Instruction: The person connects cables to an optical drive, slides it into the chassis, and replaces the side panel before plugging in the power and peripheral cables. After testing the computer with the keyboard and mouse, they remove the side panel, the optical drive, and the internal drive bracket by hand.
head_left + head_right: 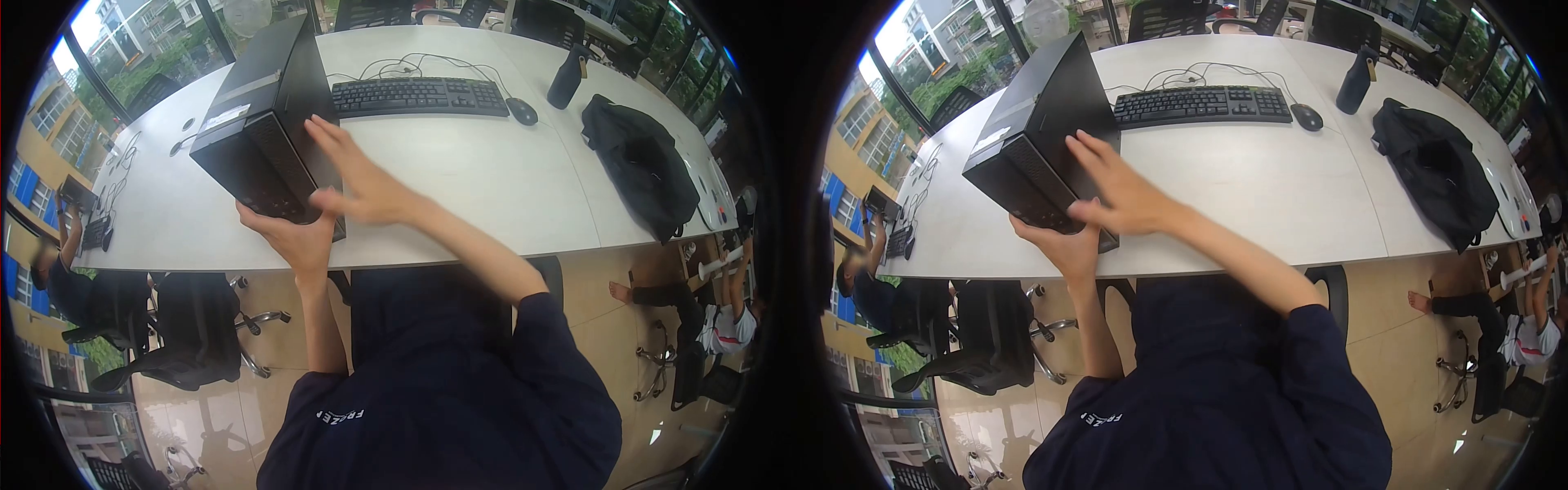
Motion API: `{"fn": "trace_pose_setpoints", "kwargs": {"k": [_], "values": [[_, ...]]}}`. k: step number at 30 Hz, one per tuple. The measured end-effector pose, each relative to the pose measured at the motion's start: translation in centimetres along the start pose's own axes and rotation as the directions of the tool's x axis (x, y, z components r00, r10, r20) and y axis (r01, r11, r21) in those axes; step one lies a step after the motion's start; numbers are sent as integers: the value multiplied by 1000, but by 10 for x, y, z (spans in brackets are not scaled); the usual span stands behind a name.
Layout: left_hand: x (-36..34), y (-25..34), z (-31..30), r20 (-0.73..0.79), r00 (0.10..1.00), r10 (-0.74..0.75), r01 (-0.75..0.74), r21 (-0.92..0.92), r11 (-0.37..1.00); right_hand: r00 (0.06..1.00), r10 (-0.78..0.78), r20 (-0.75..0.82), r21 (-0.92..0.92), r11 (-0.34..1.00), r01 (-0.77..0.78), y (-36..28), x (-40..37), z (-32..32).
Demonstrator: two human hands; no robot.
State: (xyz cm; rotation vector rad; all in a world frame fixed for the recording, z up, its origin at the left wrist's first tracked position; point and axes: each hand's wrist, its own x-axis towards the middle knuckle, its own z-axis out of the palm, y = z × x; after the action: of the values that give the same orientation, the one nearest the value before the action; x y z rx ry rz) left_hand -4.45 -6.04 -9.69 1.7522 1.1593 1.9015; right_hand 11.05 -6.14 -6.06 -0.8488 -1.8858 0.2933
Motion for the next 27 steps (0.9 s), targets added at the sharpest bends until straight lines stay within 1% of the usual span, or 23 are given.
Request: {"fn": "trace_pose_setpoints", "kwargs": {"k": [1,2,3,4,5,6,7,8,10,12,13,14,15,16,18,19,21,22,24,27], "values": [[0,0,0,-1,1000,-2,2,0,1000,993,-11,116,108,994,-2,17,1,-18],[1,1,1,-34,999,14,-11,99,995,993,77,91,-52,996,-73,38,0,-29],[1,1,0,-63,997,32,-19,199,980,986,160,52,-207,967,-146,66,-4,-38],[-1,0,0,-66,997,29,-15,202,979,975,217,40,-374,908,-187,100,-9,-49],[-1,-3,2,-78,995,65,-46,224,974,964,267,17,-531,819,-218,134,-13,-62],[-1,-5,3,-86,991,102,-78,245,966,957,287,-31,-598,762,-247,162,-18,-72],[0,-6,4,-85,991,103,-79,245,966,950,303,-80,-659,699,-278,181,-21,-79],[0,-6,6,-101,990,100,-73,241,968,950,302,-81,-659,698,-278,189,-21,-83],[-1,-7,7,-113,989,94,-64,242,968,951,291,-106,-778,571,-262,205,-23,-83],[-1,-9,7,-117,989,93,-65,226,972,949,298,-103,-779,569,-263,210,-19,-75],[-1,-9,6,-112,989,93,-65,233,970,952,297,-72,-792,564,-236,213,-18,-69],[-1,-8,6,-102,993,65,-44,198,979,955,294,-40,-805,556,-205,217,-16,-64],[0,-6,5,-93,995,36,-21,161,987,955,295,-40,-804,558,-206,220,-14,-59],[1,-1,3,-92,995,35,-20,162,987,963,266,-49,-791,578,-200,223,-14,-54],[6,17,-4,-13,998,-66,67,280,958,968,241,-63,-777,597,-200,224,-13,-51],[11,23,-5,-11,998,-66,66,282,957,975,207,-86,-776,600,-195,224,-11,-51],[23,35,-7,-19,997,72,-64,280,958,980,173,-101,-770,610,-187,223,-11,-46],[32,42,-5,-26,997,72,-62,283,957,983,147,-111,-777,604,-179,224,-9,-47],[47,54,0,-97,970,224,-181,328,927,986,124,-115,-780,603,-167,225,-10,-45],[52,58,1,-98,967,235,-194,317,928,986,109,-128,-783,598,-168,228,-8,-44]]}}
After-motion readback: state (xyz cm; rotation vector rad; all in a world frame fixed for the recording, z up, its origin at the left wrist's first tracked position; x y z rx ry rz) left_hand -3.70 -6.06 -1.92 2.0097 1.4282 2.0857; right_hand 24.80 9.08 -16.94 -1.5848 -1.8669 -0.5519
